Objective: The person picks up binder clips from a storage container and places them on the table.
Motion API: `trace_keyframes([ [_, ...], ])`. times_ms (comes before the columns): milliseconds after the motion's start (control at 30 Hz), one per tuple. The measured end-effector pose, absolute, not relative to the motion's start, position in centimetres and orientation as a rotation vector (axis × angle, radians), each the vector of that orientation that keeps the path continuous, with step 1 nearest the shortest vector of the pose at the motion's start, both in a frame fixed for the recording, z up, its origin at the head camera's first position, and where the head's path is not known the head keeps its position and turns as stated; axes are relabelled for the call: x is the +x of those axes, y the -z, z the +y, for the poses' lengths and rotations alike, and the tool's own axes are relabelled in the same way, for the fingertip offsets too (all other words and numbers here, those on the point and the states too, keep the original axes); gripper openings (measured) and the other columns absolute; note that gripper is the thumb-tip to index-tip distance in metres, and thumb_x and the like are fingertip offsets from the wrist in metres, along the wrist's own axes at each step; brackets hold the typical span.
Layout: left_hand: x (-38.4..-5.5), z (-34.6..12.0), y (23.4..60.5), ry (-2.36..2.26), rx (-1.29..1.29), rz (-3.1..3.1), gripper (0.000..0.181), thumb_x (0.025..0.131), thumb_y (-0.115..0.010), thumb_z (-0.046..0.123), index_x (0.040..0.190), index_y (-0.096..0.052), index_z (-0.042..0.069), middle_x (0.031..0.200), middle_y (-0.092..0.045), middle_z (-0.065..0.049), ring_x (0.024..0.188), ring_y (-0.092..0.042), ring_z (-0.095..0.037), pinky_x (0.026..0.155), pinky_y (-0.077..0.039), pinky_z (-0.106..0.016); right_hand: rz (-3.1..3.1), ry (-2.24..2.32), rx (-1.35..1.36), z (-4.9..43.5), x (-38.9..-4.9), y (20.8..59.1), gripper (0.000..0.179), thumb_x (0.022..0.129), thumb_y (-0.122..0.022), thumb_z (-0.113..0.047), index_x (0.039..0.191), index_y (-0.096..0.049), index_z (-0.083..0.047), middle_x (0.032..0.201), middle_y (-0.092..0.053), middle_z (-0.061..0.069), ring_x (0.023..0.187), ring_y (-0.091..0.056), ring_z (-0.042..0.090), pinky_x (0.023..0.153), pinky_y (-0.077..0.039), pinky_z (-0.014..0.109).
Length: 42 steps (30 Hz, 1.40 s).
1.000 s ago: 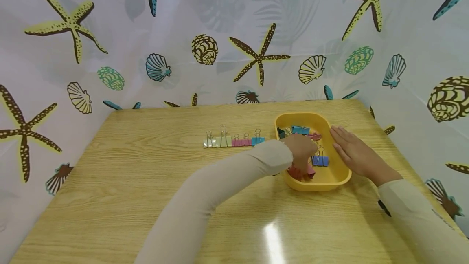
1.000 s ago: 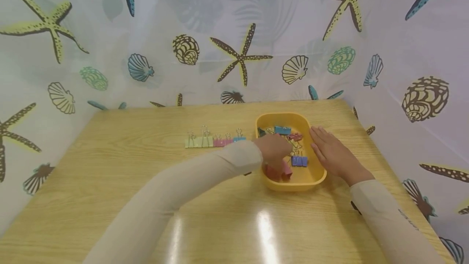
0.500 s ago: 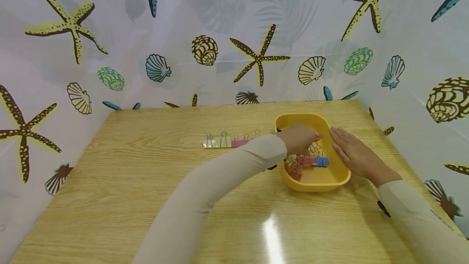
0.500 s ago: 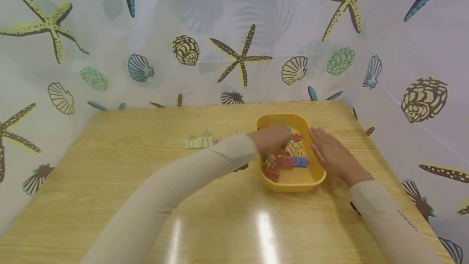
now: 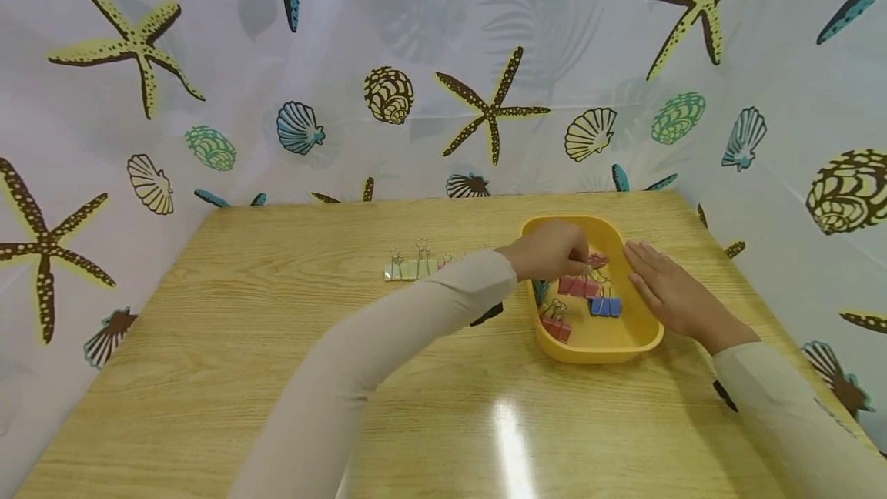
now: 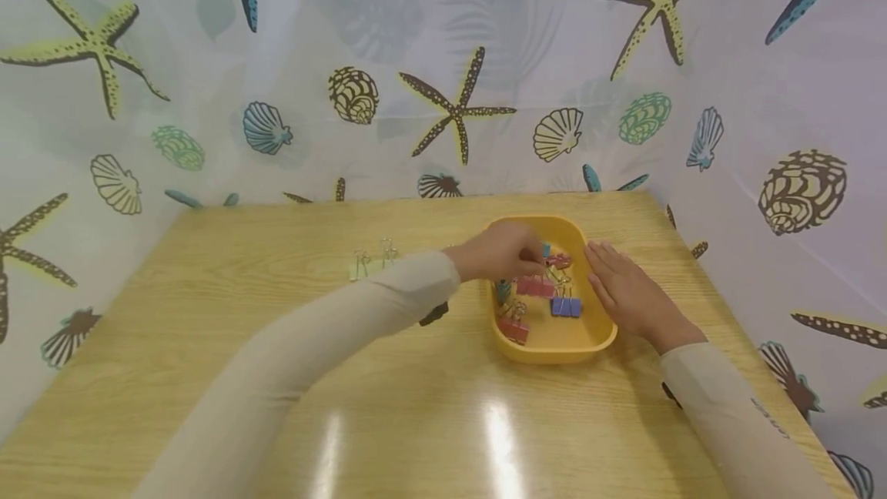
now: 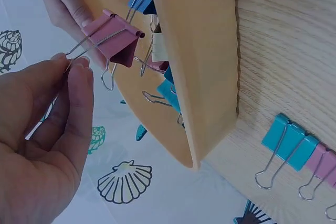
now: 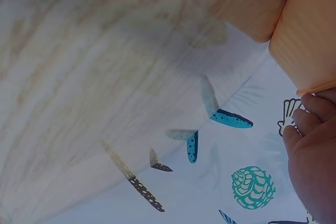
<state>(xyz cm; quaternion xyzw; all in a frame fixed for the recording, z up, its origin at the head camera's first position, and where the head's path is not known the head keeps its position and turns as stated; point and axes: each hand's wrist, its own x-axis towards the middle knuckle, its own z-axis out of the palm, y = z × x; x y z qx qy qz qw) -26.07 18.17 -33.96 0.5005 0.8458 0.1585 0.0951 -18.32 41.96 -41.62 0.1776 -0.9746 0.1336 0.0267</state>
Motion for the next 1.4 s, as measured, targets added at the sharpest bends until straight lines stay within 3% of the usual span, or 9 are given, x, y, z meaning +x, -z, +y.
trace_keyframes([
  [367, -26.9, 14.2, 33.7, -0.677, 1.442, 2.528, 0.015, 0.093, -0.065, 0.021, 0.09, -0.078, 0.014, 0.083, -0.073, 0.001, 0.066, -0.061, -0.004, 0.064, -0.047, -0.017, -3.001, -0.369, 0.571, 41.9, -18.3, 41.6, 0.052, 0.106, -0.034, -0.022, 0.147, -0.024, 0.009, 0.151, -0.023, 0.03, 0.14, -0.017, 0.046, 0.114, -0.012, 0.054],
  [933, -28.4, 1.7, 33.7, -0.815, 1.136, 2.704, 0.016, 0.093, -0.065, 0.016, 0.098, -0.076, 0.006, 0.095, -0.073, -0.004, 0.079, -0.066, -0.015, 0.074, -0.052, -0.031, -2.963, -0.384, 0.599, 41.9, -18.3, 41.8, 0.051, 0.105, -0.036, -0.019, 0.147, -0.025, 0.01, 0.15, -0.024, 0.031, 0.14, -0.018, 0.046, 0.115, -0.011, 0.053],
  [1400, -29.8, -8.0, 36.8, -0.824, 0.9, 2.858, 0.016, 0.092, -0.065, 0.011, 0.099, -0.074, 0.001, 0.093, -0.071, -0.01, 0.078, -0.065, -0.019, 0.071, -0.053, -0.037, -2.988, -0.384, 0.579, 41.9, -18.4, 41.9, 0.052, 0.106, -0.034, -0.021, 0.147, -0.023, 0.009, 0.151, -0.023, 0.031, 0.141, -0.016, 0.046, 0.114, -0.011, 0.055],
])
